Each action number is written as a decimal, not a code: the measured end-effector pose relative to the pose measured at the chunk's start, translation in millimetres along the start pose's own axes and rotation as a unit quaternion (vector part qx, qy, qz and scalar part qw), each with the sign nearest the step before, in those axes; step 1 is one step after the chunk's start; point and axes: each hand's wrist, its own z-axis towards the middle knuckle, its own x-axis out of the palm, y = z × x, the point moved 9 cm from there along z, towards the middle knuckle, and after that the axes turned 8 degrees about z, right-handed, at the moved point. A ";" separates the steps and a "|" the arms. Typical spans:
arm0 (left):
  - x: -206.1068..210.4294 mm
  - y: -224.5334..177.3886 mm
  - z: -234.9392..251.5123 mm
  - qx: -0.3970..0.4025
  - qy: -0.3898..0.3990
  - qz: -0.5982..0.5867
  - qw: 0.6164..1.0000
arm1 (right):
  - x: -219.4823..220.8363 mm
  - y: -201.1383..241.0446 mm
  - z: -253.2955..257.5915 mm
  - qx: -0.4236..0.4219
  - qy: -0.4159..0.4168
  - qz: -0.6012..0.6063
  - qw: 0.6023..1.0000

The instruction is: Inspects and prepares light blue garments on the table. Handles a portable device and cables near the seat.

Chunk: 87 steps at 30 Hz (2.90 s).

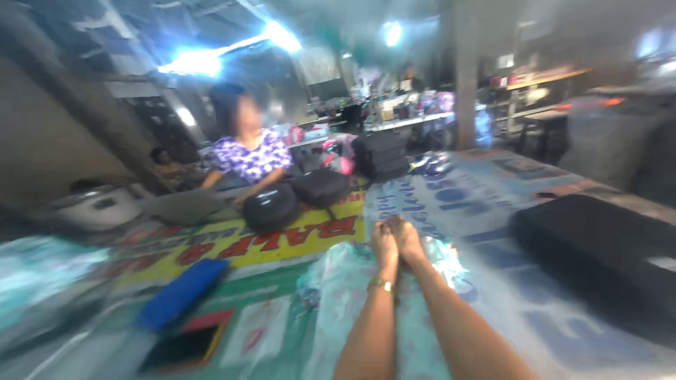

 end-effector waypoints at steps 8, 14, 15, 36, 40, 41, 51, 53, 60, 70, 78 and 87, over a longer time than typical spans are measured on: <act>-1.3 29.0 11.0 -0.109 -0.007 -0.288 0.951 | -42.8 45.2 -9.6 -0.127 -0.152 0.166 0.966; -5.6 30.9 9.6 -0.122 0.025 -0.372 0.920 | -32.9 43.9 -58.0 -0.039 0.078 0.233 0.968; -4.7 30.3 8.1 -0.125 0.033 -0.367 0.921 | -38.0 38.8 -72.6 -0.071 0.114 0.136 0.982; -36.2 -74.0 -250.0 0.344 0.331 0.319 0.819 | -164.3 -0.1 -223.5 -0.179 0.203 0.025 0.962; -46.2 -67.5 -246.2 0.302 0.264 0.211 0.891 | -162.5 3.4 -238.1 -0.176 0.197 0.062 0.962; -51.3 -66.4 -242.4 0.272 0.259 0.171 0.911 | -160.8 7.4 -240.3 -0.182 0.187 0.058 0.964; -98.2 -58.1 -217.9 0.107 0.132 -0.127 0.977 | -94.0 46.6 -267.6 -0.306 0.034 -0.169 0.936; -116.0 -64.0 -220.0 0.152 0.090 -0.103 0.979 | -101.3 44.3 -271.7 -0.318 0.023 -0.169 0.933; -140.9 -68.7 -262.3 0.427 0.090 0.247 0.865 | -112.2 38.4 -297.8 -0.409 0.083 -0.238 0.877; -123.5 -53.9 -271.5 0.398 0.134 0.291 0.860 | -117.7 39.5 -272.1 -0.255 0.206 0.150 0.933; -99.3 -46.6 -273.6 0.398 0.105 0.331 0.849 | -90.6 13.9 -266.5 -0.141 0.207 0.177 0.952; -119.9 -43.0 -289.5 0.443 0.041 0.263 0.856 | -104.3 7.6 -284.6 -0.295 0.195 -0.146 0.924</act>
